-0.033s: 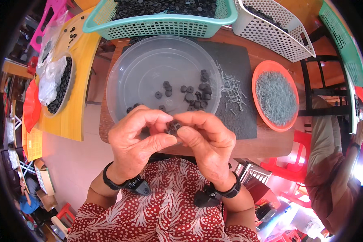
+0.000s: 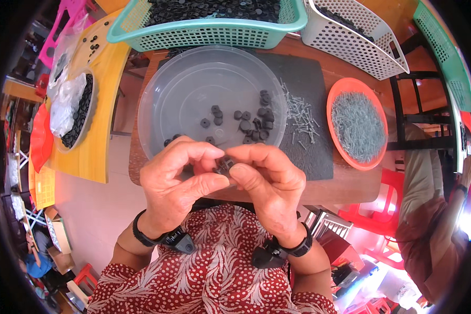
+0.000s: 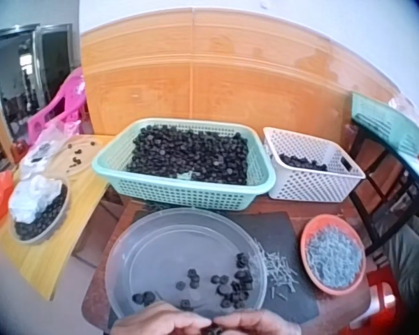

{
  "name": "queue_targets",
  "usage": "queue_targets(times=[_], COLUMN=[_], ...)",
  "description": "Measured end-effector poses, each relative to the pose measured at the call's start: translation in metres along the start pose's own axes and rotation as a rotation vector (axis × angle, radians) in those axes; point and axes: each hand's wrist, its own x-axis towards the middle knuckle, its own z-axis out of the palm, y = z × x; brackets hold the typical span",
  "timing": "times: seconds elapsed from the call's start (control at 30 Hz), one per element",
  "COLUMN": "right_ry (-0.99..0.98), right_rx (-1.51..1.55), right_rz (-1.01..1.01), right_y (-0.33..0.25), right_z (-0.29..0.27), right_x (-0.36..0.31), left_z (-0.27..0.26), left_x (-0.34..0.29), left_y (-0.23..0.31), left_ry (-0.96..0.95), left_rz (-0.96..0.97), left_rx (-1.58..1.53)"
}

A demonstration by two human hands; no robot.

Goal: Manually assembling small black plastic fasteners by inserting metal pins into them.

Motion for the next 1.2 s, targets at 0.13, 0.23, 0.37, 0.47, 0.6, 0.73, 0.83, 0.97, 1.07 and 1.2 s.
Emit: queue_targets(times=[0.13,0.23,0.37,0.47,0.6,0.73,0.83,0.97,1.07,1.2], right_ry=[0.003,-0.015,-0.063,-0.079,-0.061,-0.057,-0.069,-0.083,-0.083,-0.096], right_rx=[-0.002,-0.008,0.005,0.019,0.017,0.049,0.052,0.104,0.088,0.098], right_rz=[0.002,-0.01,-0.024,-0.067,-0.073,-0.063,-0.088,-0.071,-0.076,-0.089], right_y=[0.001,0.003,0.003,0.004,0.006,0.006,0.008,0.009,0.007,0.007], right_z=[-0.004,-0.007,-0.012,-0.013,-0.011,-0.011,-0.012,-0.011,-0.01,-0.01], right_x=[-0.001,-0.001,0.0,0.001,-0.001,-0.002,-0.002,-0.004,-0.005,-0.007], left_z=[-0.002,-0.002,-0.002,-0.002,-0.002,-0.003,-0.002,-0.003,-0.003,-0.002], left_x=[0.003,0.005,0.008,0.011,0.013,0.013,0.013,0.012,0.01,0.01], left_y=[0.003,0.004,0.007,0.008,0.004,0.003,0.001,0.004,0.003,0.002], left_ry=[-0.05,-0.095,-0.133,-0.18,-0.217,-0.248,-0.245,-0.24,-0.224,-0.234], left_rz=[-0.058,-0.083,-0.131,-0.179,-0.156,-0.181,-0.245,-0.229,-0.179,-0.222], left_rx=[-0.026,0.017,0.037,0.018,-0.009,-0.066,-0.165,-0.108,-0.089,-0.168])
